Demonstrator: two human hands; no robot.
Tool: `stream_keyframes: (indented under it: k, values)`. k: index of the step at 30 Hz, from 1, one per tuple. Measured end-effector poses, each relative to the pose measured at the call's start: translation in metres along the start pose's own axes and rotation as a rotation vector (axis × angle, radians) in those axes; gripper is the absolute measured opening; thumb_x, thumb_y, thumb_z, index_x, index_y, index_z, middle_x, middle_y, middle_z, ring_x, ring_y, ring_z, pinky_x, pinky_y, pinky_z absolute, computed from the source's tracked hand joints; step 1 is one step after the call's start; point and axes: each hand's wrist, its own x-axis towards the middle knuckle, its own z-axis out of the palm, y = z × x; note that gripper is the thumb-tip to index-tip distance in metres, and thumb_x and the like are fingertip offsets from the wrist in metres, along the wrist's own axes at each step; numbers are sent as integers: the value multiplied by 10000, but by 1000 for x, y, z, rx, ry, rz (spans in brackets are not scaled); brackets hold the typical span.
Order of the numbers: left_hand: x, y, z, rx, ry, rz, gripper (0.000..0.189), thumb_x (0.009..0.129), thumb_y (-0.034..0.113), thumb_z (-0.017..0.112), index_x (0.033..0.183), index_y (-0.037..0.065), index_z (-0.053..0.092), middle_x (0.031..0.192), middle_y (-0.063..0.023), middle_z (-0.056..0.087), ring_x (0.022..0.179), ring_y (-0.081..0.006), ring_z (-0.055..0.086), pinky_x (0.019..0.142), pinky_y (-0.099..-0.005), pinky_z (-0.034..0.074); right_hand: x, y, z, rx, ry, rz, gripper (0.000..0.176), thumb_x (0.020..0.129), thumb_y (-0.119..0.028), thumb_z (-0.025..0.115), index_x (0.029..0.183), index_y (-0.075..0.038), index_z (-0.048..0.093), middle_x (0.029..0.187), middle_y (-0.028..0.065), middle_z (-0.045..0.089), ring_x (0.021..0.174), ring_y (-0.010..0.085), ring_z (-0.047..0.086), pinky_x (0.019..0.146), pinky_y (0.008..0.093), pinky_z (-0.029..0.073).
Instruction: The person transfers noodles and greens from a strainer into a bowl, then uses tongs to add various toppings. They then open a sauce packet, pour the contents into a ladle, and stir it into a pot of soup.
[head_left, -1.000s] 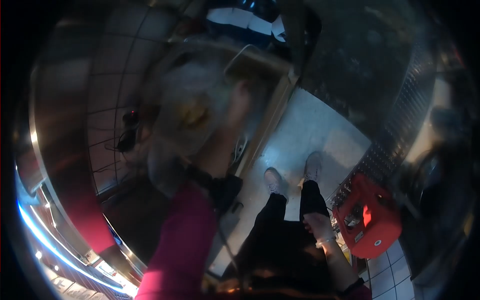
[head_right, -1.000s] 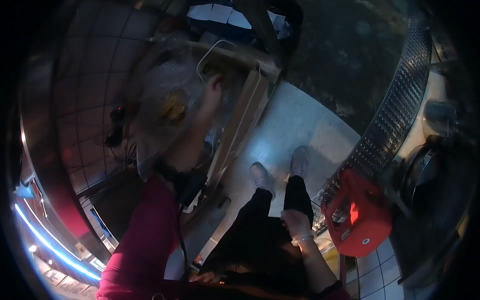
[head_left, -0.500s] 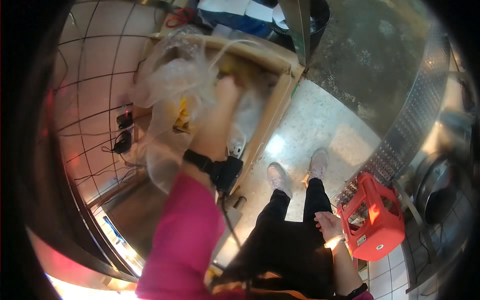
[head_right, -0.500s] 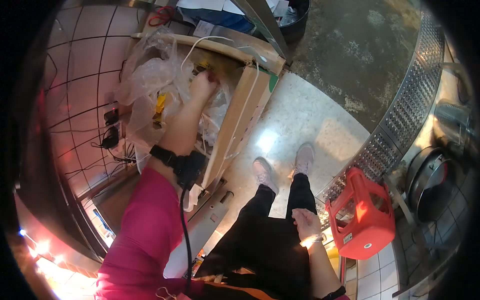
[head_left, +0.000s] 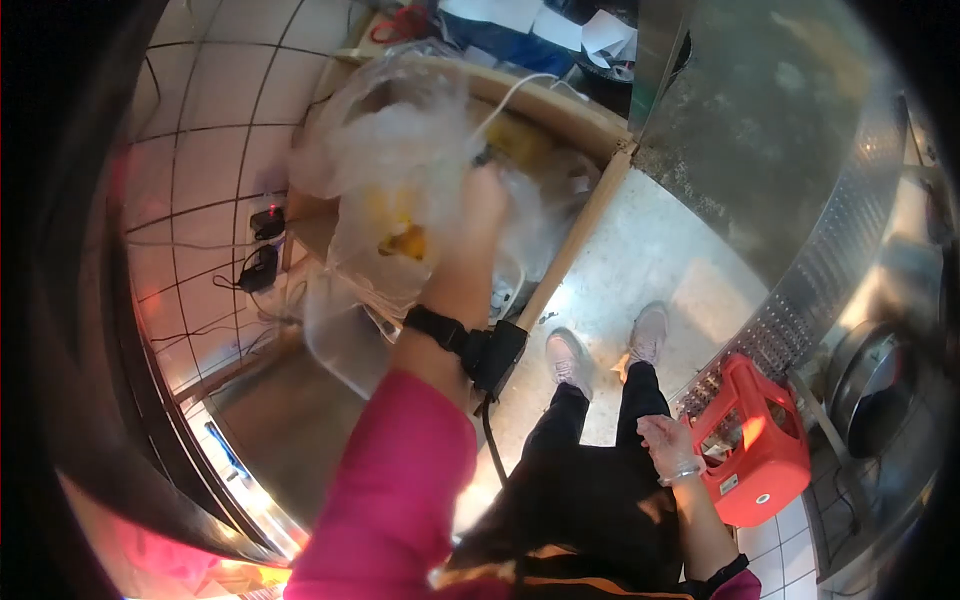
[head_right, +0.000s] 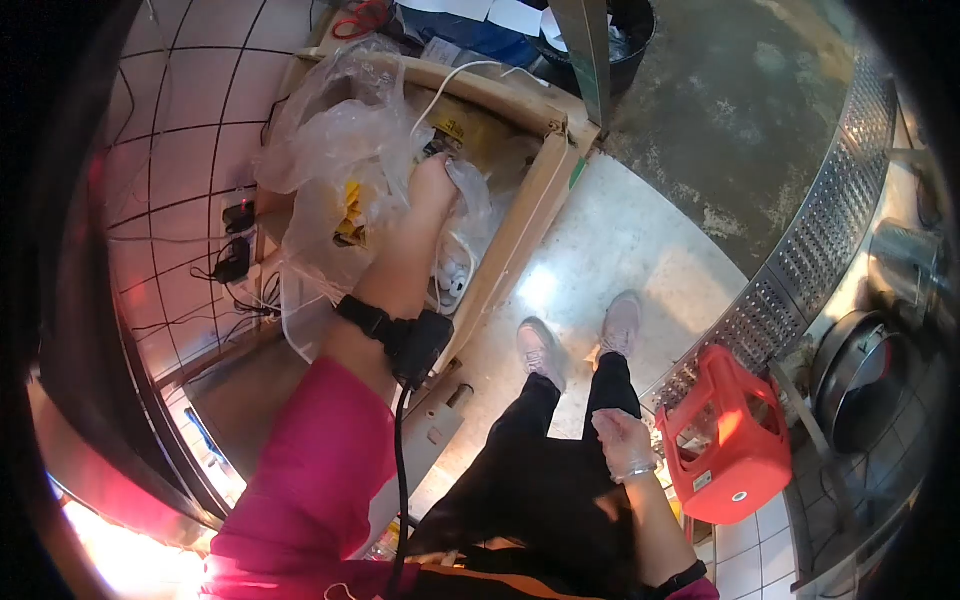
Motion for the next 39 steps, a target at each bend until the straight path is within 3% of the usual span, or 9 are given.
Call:
stream_keyframes:
  k: [8, 10, 17, 20, 22, 23, 27, 30, 39]
  values:
    - [-13, 15, -50, -239, 423, -91, 195, 790, 132, 529, 934, 7, 573, 788, -149, 605, 700, -266, 593, 642, -339, 472, -3, 0, -3, -42, 22, 29, 153, 808, -181, 613, 847, -34, 624, 636, -30, 542, 517, 36, 443, 460, 184, 349]
    - [-54, 52, -77, -622, 250, 38, 189, 783, 68, 524, 955, -9, 545, 828, -127, 594, 670, -216, 570, 630, -305, 465, -1, -10, 0, 85, 55, 16, 156, 814, -188, 608, 835, -35, 628, 655, -18, 576, 523, 44, 486, 462, 183, 372]
    - [-214, 140, -130, -537, -369, 922, 204, 687, 102, 561, 870, 24, 515, 872, -131, 523, 888, -302, 525, 739, -353, 453, -11, -101, 18, 1096, -518, 46, 463, 864, -285, 529, 1218, -13, 410, 1047, 152, 568, 901, 197, 583, 770, 287, 480]
    - [-221, 140, -143, -668, -687, 983, 208, 697, 93, 583, 894, 42, 540, 944, -130, 571, 868, -293, 562, 687, -356, 471, -21, -118, 23, 732, -523, 36, 461, 830, -169, 548, 1222, 10, 382, 965, 137, 598, 858, 209, 598, 723, 271, 483]
    - [-204, 123, -158, -732, -658, 796, 169, 697, 58, 589, 861, 44, 552, 872, -119, 602, 741, -302, 584, 637, -358, 480, -16, -106, 23, 685, -350, 68, 395, 815, -149, 559, 1160, -6, 432, 877, 115, 603, 748, 188, 595, 618, 261, 471]
    - [-185, 105, -156, -609, -311, 845, 124, 717, 22, 566, 839, 43, 563, 771, -95, 616, 637, -253, 592, 587, -333, 478, -11, -98, 22, 640, -173, 91, 330, 800, -129, 571, 1099, -23, 482, 789, 94, 607, 638, 166, 592, 513, 251, 459]
    - [-81, 26, -144, -943, 342, -118, 126, 841, 66, 438, 845, 35, 561, 759, -63, 605, 692, -151, 586, 645, -240, 459, 0, -45, 9, 708, -27, 192, 194, 788, -149, 599, 946, -58, 534, 620, 52, 556, 439, 124, 492, 360, 240, 352]
    - [-26, -105, -82, -183, 100, -130, 156, 844, 74, 418, 864, 39, 569, 813, -64, 594, 774, -177, 583, 690, -265, 458, -9, -25, 7, 689, 42, 254, 130, 787, -149, 603, 878, -80, 540, 571, 40, 526, 380, 115, 431, 324, 245, 317]
    - [-11, -151, -25, -9, -103, -296, 165, 836, 103, 428, 880, 44, 576, 868, -83, 593, 832, -204, 578, 719, -301, 457, -9, 9, 15, 502, 135, 250, 147, 801, -175, 600, 869, -56, 546, 569, 31, 530, 410, 108, 472, 346, 226, 343]
